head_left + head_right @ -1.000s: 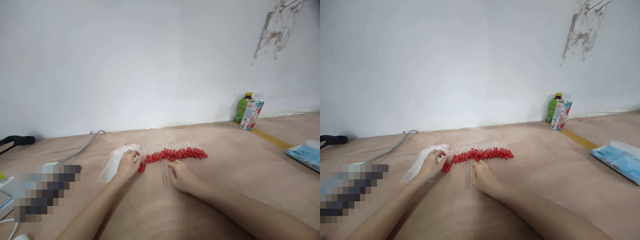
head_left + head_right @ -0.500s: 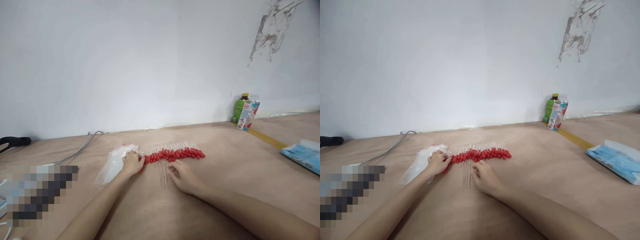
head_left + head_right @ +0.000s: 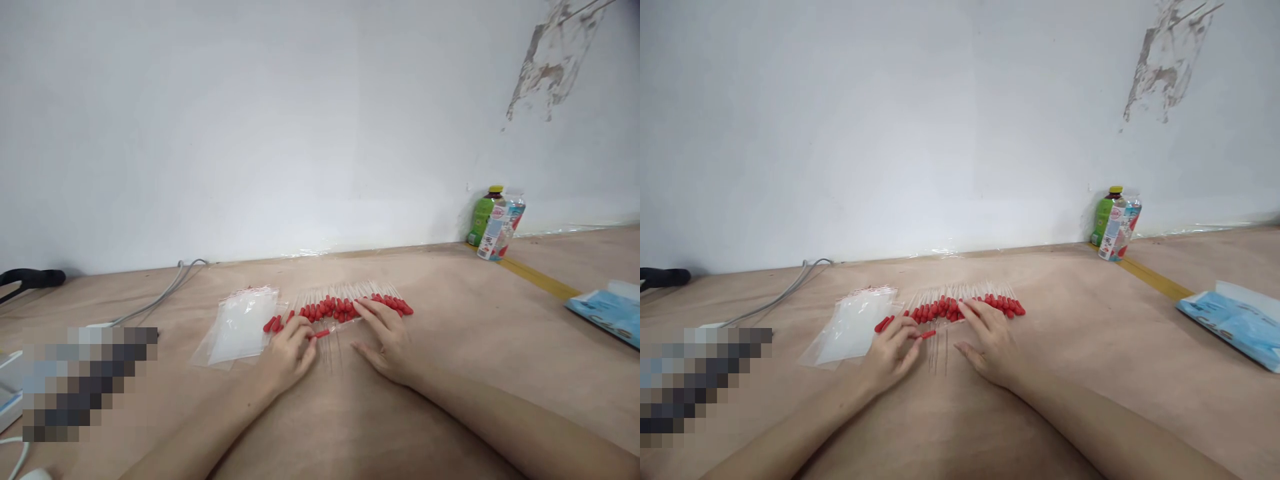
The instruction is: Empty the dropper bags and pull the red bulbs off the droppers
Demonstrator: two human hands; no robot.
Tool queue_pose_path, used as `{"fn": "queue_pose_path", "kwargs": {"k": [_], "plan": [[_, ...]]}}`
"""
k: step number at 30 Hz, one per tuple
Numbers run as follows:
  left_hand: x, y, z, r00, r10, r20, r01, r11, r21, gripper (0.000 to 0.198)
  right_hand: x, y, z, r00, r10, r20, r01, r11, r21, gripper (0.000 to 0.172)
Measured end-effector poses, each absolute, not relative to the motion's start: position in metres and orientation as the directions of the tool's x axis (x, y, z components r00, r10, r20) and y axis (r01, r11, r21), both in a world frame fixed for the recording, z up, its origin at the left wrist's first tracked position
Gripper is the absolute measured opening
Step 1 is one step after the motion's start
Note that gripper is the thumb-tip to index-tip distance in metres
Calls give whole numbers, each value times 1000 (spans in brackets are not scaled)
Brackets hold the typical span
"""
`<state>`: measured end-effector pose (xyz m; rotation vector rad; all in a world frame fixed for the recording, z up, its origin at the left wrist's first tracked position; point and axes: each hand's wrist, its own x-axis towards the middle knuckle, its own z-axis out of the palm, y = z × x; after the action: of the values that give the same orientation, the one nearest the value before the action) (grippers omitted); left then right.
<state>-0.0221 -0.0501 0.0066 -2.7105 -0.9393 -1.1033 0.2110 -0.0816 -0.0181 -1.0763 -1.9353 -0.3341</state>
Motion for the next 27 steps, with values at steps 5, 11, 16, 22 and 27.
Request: {"fn": "queue_pose_path", "kwargs": {"k": [5,11,16,22,27], "plan": [[-10,-62,-9,608,417,676,485,-869,100,10,209,-85,-14,-449,507,736,735,677,-19,32],[-9,-63,-3,614,431,662,508,-857,86,16,206,-82,-16,-486,468,738,679,734,-19,15],[-2,-62,0,659,429,618,501,-863,65,17,205,-82,-18,-491,452,745,643,765,-41,17],[2,-63,-2,671,424,609,483,-872,77,18,199,-82,-22,-462,465,755,590,797,-130,20],[3,-64,-1,678,387,625,472,-881,33,15,196,-81,-25,-455,453,766,546,822,-162,20]]}}
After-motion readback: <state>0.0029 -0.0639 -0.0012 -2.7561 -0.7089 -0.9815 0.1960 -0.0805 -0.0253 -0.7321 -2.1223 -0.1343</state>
